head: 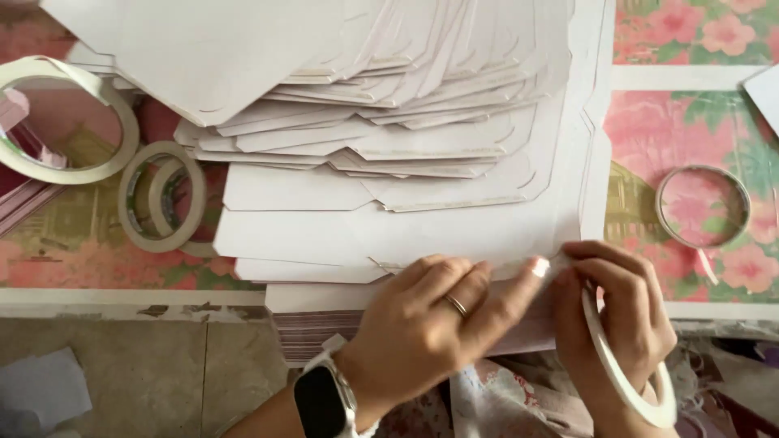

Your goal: The person sits at a table and repeatedly applies strips of clear adhesive tape to the edges of a stack of white paper cutouts. They smooth the tape down with their fingers and then lift the stack to inspect the taped edges.

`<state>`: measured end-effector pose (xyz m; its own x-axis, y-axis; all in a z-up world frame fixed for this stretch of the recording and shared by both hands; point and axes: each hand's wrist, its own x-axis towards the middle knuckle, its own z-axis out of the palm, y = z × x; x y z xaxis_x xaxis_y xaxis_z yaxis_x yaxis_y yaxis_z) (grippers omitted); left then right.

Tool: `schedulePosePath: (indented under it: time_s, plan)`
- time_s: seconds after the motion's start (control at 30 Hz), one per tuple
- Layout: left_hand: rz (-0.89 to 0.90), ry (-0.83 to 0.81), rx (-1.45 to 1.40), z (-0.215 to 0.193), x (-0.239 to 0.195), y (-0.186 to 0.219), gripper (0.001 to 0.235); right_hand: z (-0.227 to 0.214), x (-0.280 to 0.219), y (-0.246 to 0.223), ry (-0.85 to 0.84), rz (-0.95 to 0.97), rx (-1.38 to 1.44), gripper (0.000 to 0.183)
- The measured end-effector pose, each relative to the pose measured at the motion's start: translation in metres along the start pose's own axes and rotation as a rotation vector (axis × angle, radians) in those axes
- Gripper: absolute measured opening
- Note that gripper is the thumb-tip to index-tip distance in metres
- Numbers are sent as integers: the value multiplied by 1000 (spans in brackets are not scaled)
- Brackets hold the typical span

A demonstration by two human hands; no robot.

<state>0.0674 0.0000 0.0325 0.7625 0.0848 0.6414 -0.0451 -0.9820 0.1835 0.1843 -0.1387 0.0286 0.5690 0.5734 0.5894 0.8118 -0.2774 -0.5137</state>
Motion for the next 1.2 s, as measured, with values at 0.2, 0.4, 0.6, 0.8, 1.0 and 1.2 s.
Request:
schedulePosePath:
  time_s: [0.2, 0.4, 0.6, 0.8, 1.0, 1.2]
  plan:
    - [-172, -61, 11, -3, 3, -6, 46, -7, 12, 13, -346, -177, -221, 36]
    - [-320, -177, 28, 11, 0, 23, 47, -4, 12, 13, -195, -169, -158, 10]
    - [-282, -250, 100, 4, 1, 12, 53, -7, 3, -22, -102, -188, 10, 8]
    - [-274, -47, -243, -34, -44, -16, 31, 4, 25, -46, -428, 84, 190, 14]
    - [-163, -60, -109, -27, -61, -19, 32, 24, 26, -53, -401, -8, 120, 13]
    - [-229, -49, 7, -24, -46, -14, 28, -12, 17, -16, -262, -104, -70, 2]
